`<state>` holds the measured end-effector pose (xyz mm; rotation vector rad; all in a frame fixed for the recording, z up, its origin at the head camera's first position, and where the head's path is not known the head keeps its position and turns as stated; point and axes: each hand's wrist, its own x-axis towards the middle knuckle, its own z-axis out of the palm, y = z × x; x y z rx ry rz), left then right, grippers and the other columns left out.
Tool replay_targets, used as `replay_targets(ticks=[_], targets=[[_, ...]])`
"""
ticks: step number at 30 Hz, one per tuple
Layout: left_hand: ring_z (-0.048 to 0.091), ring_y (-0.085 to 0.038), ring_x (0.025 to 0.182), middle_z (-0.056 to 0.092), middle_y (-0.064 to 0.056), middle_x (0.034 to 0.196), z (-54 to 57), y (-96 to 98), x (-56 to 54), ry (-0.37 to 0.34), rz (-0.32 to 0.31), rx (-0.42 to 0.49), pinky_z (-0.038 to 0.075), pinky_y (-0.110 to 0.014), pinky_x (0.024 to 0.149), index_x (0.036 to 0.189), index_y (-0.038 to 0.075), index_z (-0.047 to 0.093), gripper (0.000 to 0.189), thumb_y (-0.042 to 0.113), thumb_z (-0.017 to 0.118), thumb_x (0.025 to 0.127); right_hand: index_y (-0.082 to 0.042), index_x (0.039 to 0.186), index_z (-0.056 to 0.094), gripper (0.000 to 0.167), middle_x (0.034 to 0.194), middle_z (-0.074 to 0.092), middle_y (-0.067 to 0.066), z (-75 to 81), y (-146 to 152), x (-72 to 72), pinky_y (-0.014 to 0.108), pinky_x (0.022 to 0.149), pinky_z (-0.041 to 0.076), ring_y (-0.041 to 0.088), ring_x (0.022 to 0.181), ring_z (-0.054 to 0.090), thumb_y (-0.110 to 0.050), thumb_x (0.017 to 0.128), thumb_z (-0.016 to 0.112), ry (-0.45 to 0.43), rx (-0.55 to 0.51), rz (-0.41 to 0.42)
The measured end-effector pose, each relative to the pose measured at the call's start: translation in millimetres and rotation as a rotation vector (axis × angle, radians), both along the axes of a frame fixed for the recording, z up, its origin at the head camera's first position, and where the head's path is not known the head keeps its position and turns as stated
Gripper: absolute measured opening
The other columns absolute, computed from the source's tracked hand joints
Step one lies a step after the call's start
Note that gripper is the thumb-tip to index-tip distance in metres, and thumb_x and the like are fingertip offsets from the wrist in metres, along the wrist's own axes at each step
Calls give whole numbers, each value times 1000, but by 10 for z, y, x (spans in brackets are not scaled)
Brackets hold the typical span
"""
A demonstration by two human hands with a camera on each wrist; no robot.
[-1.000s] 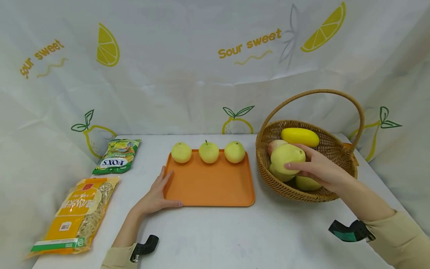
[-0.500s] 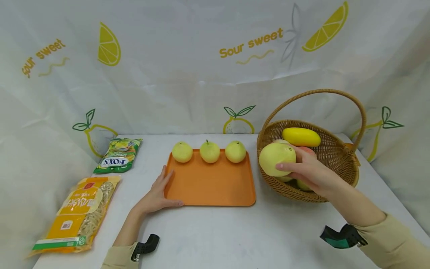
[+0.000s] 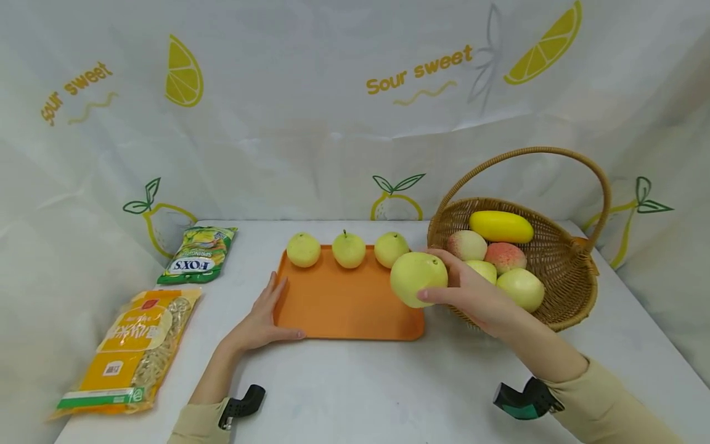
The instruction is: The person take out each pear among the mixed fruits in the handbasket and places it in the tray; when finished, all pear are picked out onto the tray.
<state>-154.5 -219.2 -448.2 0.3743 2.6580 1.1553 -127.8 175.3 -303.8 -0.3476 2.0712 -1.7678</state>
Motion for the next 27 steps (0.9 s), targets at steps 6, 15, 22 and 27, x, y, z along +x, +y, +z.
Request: replay_targets(ticks=[6,15,22,27], targets=[[-3,-44,145,-13,-13,162,-10,0,-6,8,2,-4,12,-69,109,158,13,7,124,50,85,70,-5,150,26,81,141,44,18,-133,-165,-2,42,104,35,27,119,47,-19,86,73,-23,38,5],[-3,-43,145,-12,-14,162,19,3,-1,7,3,7,11,-68,109,158,10,5,125,49,85,70,-8,144,39,71,133,50,15,-481,-375,-96,46,102,34,29,118,47,-22,84,74,-31,62,9],[-3,-43,146,-12,-13,162,11,6,-3,6,2,11,11,-67,110,158,10,4,126,49,85,70,-5,146,36,73,128,54,13,-695,-527,-136,40,99,39,24,111,52,-20,84,73,-146,20,-13],[-3,-42,146,-13,-15,162,15,8,-3,13,3,9,10,-66,110,157,8,2,128,50,85,70,-5,143,41,70,127,54,13,-830,-630,-164,38,98,41,24,111,52,-17,83,75,-151,-9,-26]])
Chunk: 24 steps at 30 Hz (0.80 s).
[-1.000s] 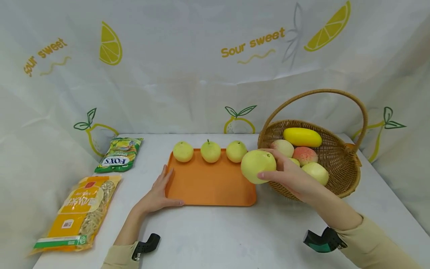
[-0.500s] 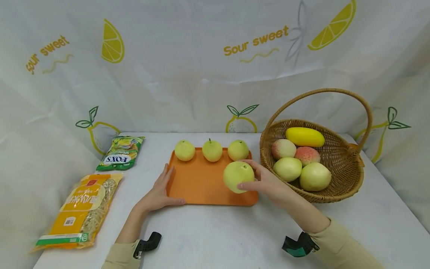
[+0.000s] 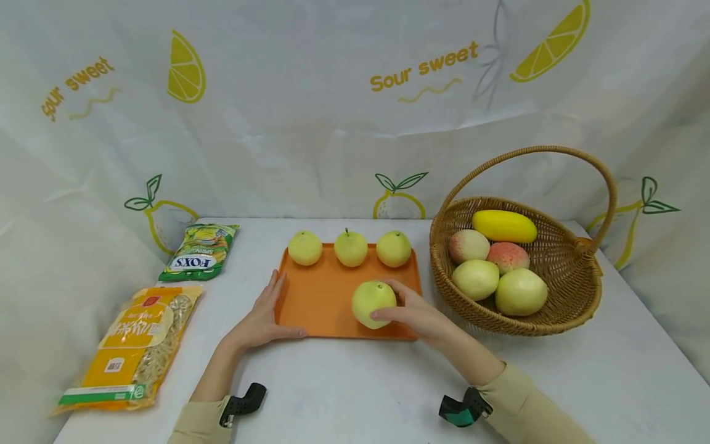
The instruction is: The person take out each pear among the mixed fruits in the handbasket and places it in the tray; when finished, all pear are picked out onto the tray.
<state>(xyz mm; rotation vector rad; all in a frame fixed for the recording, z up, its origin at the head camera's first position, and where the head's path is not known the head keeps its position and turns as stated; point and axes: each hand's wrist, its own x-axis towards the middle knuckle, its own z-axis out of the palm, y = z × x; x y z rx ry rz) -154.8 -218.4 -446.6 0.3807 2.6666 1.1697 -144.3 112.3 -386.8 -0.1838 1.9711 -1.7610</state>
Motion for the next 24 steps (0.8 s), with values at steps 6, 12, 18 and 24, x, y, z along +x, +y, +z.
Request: replay_targets(ticks=[6,12,18,24], targets=[[-5,-40,146,-15,-15,161,-14,-7,-3,2,9,5,9,-65,111,156,5,-4,132,50,85,69,-5,143,41,72,130,53,15,-113,-157,-42,40,100,40,26,114,52,-16,82,76,-21,-25,-49],[-5,-38,147,-12,-14,162,-25,3,-13,-13,14,2,8,-62,113,156,6,-6,135,52,85,68,-7,141,44,71,130,54,14,-159,-320,-63,43,101,38,26,114,51,-16,79,78,-27,-10,-80],[-4,-38,147,-12,-14,162,-14,14,-13,-26,19,6,8,-62,113,156,8,-10,136,52,85,68,-7,138,49,68,127,56,10,-185,-447,-71,44,100,39,25,113,52,-16,78,79,9,18,-89],[-5,-38,147,-13,-14,162,-8,9,-4,-23,26,8,8,-62,113,155,8,-11,137,52,85,68,-11,139,50,71,127,56,7,-227,-585,-88,45,98,41,24,110,53,-20,76,82,37,105,-79]])
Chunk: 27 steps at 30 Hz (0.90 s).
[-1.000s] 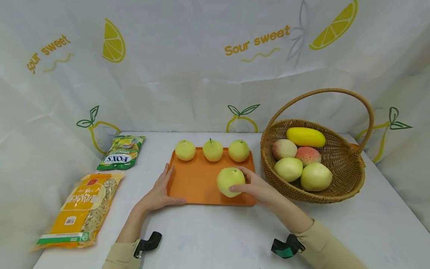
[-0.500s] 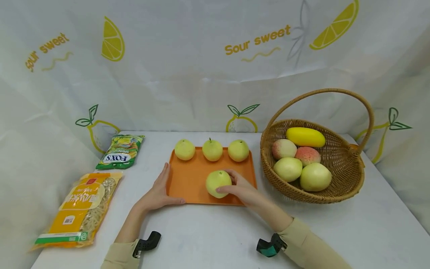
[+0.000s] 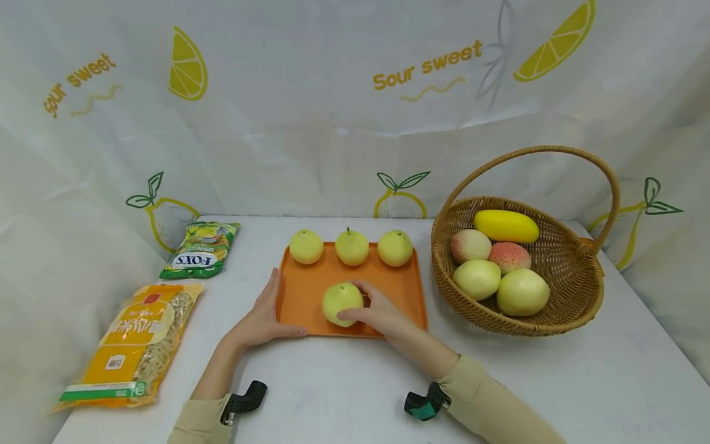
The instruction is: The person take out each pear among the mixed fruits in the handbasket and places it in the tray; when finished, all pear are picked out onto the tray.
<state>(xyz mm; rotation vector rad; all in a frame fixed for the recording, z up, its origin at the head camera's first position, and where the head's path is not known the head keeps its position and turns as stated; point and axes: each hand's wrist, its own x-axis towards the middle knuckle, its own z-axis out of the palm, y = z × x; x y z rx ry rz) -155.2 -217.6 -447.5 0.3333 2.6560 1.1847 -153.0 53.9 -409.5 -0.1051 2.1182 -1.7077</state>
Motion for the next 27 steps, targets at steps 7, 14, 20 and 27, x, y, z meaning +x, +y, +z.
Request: replay_targets(ticks=[7,14,20,27], targets=[[-4,-38,147,-12,-14,162,-9,-1,-5,-9,5,-1,8,-63,112,155,9,-14,138,53,85,68,-14,139,51,70,128,55,6,10,-146,-25,44,95,43,23,109,53,-25,77,82,43,36,21],[-3,-39,147,-10,-14,162,0,-13,-8,-2,-1,9,9,-65,111,155,9,-14,139,53,85,67,-14,141,48,74,129,55,4,25,-296,-59,45,99,41,23,115,52,-29,76,82,51,59,15],[0,-38,147,-8,-14,162,2,-17,-7,7,-5,21,10,-64,111,155,9,-12,140,52,86,65,-12,141,47,76,130,55,5,28,-419,-78,44,100,42,24,118,51,-30,76,82,61,49,10],[1,-37,147,-6,-14,162,-5,-23,-12,1,-4,63,11,-65,111,155,10,-12,140,50,87,65,-11,140,48,74,128,56,5,23,-557,-118,43,99,42,22,116,52,-30,77,82,97,38,17]])
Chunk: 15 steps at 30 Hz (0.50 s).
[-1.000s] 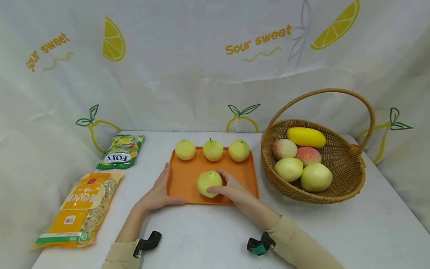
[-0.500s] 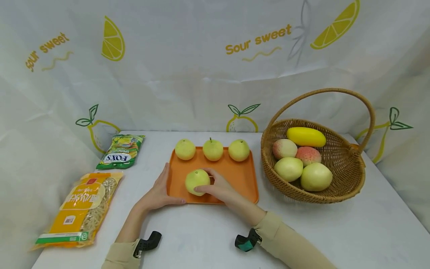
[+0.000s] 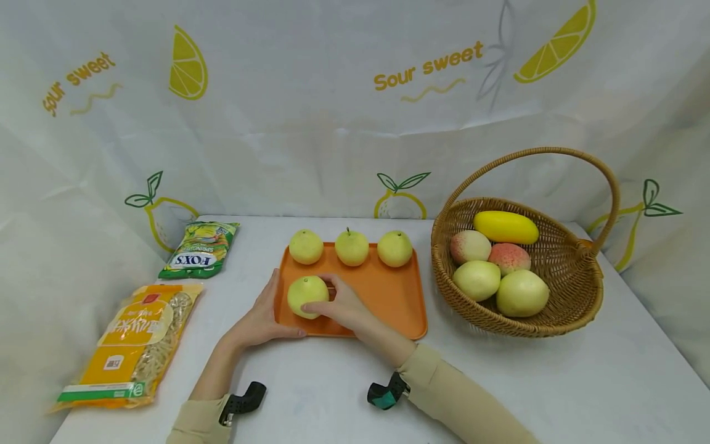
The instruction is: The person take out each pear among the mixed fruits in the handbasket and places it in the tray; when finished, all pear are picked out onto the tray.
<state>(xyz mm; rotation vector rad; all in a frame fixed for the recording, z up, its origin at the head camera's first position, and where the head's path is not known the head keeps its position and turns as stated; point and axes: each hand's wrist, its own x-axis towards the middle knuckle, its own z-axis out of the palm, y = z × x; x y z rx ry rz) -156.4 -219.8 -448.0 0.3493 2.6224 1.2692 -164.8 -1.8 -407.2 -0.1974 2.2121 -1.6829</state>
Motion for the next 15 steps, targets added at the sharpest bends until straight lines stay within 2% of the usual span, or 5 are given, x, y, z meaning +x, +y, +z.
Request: replay_targets(ticks=[9,15], targets=[[2,-35,147,-5,-13,162,6,-25,-13,-4,-9,38,11,-63,112,155,9,-12,139,46,88,67,-13,138,49,72,127,56,3,-42,-133,-50,43,101,41,21,115,51,-33,78,82,12,14,15],[3,-35,147,-4,-14,162,0,-34,-15,-4,-12,60,11,-63,112,155,8,-11,138,42,89,67,-13,137,50,70,129,56,3,-66,-162,-64,41,100,43,21,117,53,-34,78,81,59,53,40]])
